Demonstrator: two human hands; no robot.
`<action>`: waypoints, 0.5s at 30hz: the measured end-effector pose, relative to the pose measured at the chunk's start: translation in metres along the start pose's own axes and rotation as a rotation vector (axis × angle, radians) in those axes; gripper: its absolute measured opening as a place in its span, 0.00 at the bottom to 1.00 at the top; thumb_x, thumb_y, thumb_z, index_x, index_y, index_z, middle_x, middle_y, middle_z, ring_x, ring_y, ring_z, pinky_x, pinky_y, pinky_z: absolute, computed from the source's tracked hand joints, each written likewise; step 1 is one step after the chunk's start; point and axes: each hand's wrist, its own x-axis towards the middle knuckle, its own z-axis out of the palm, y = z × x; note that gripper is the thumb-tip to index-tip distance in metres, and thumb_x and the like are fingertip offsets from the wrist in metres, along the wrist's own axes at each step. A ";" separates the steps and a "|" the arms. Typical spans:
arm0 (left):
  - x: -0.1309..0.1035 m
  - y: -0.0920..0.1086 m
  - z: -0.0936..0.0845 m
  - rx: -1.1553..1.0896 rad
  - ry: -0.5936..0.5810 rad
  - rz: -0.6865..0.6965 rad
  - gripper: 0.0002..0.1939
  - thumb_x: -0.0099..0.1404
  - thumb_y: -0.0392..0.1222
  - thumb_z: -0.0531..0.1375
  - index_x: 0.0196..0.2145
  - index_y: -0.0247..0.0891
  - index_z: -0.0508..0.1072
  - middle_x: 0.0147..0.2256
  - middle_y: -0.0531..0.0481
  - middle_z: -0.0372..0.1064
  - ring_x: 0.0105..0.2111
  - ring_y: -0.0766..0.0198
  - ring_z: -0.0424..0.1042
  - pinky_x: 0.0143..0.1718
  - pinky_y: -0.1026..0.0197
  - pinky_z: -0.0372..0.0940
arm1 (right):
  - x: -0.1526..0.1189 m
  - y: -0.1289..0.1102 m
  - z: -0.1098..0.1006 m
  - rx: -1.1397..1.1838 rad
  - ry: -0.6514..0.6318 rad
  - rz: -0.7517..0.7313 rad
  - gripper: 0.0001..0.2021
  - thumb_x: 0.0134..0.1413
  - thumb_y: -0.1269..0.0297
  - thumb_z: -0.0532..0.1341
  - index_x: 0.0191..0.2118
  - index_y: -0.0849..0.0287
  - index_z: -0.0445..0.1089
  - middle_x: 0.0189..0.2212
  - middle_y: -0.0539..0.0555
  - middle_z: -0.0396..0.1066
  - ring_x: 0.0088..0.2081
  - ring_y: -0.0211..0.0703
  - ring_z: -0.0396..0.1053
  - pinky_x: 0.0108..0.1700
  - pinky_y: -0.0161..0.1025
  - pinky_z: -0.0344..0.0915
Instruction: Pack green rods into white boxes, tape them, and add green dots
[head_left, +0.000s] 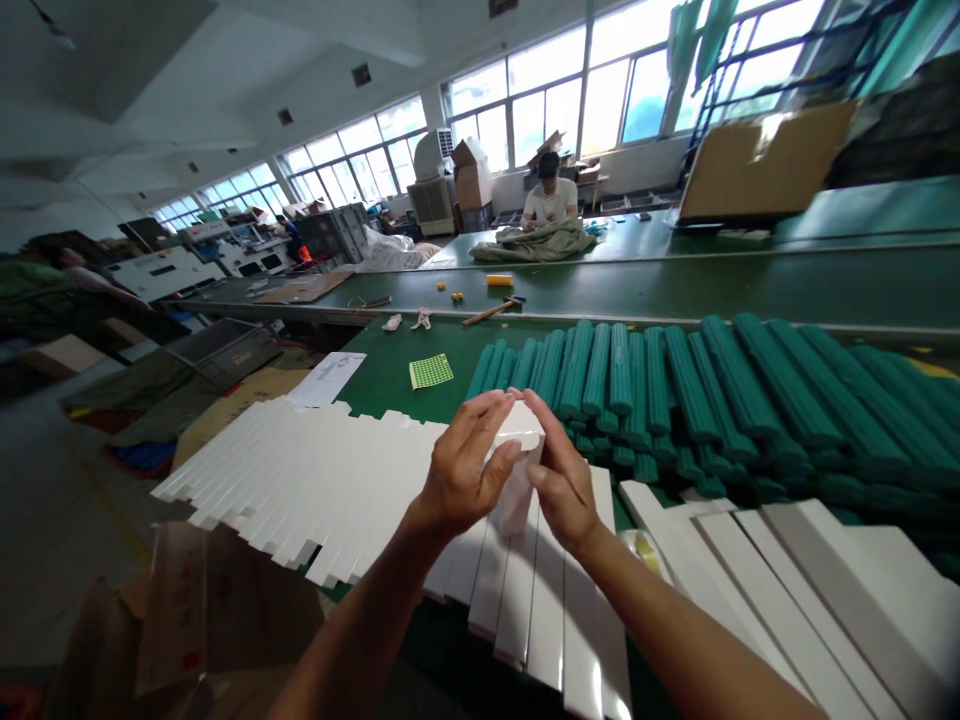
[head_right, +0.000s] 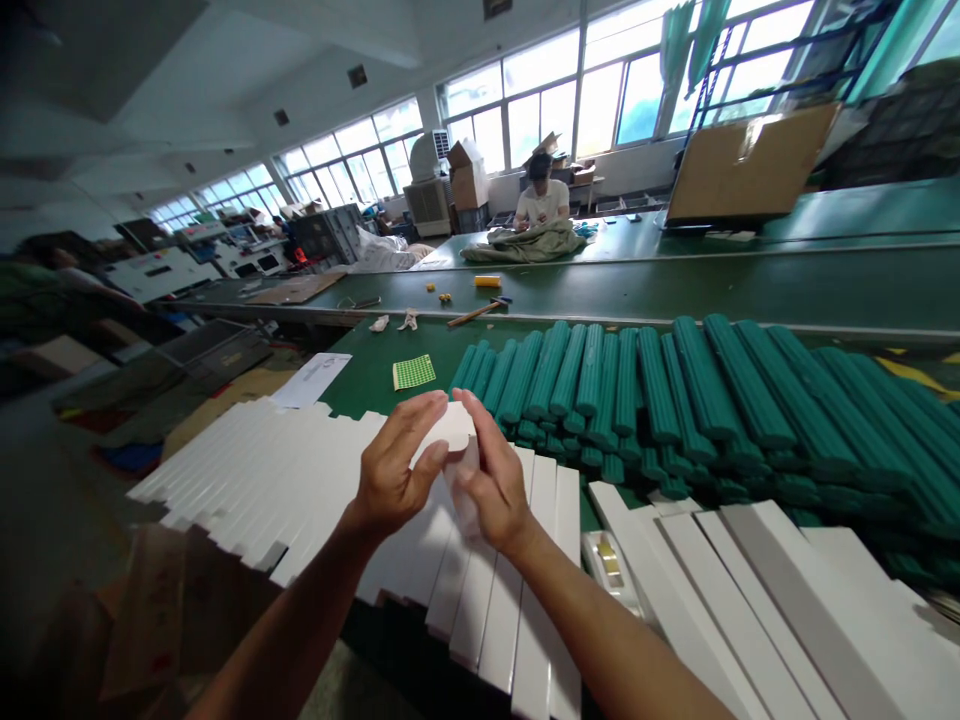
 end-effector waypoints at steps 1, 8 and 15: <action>0.001 0.000 -0.002 0.002 -0.005 -0.001 0.21 0.68 0.35 0.55 0.58 0.34 0.63 0.52 0.36 0.68 0.53 0.55 0.68 0.52 0.52 0.68 | -0.001 0.001 0.001 -0.107 -0.019 -0.021 0.34 0.56 0.63 0.57 0.68 0.56 0.49 0.65 0.57 0.54 0.63 0.53 0.57 0.65 0.52 0.54; 0.011 0.005 -0.009 0.020 -0.088 -0.061 0.18 0.68 0.36 0.56 0.55 0.36 0.69 0.45 0.40 0.70 0.47 0.59 0.71 0.46 0.58 0.70 | 0.004 0.004 0.009 -0.431 0.016 -0.077 0.41 0.50 0.67 0.63 0.67 0.60 0.44 0.63 0.65 0.57 0.62 0.54 0.60 0.62 0.54 0.60; 0.021 0.003 -0.021 0.065 -0.205 -0.044 0.19 0.69 0.36 0.54 0.57 0.38 0.68 0.42 0.43 0.71 0.41 0.63 0.71 0.42 0.60 0.71 | 0.003 0.007 0.008 -0.459 -0.035 -0.039 0.40 0.51 0.69 0.62 0.67 0.59 0.43 0.63 0.66 0.56 0.62 0.55 0.60 0.61 0.56 0.61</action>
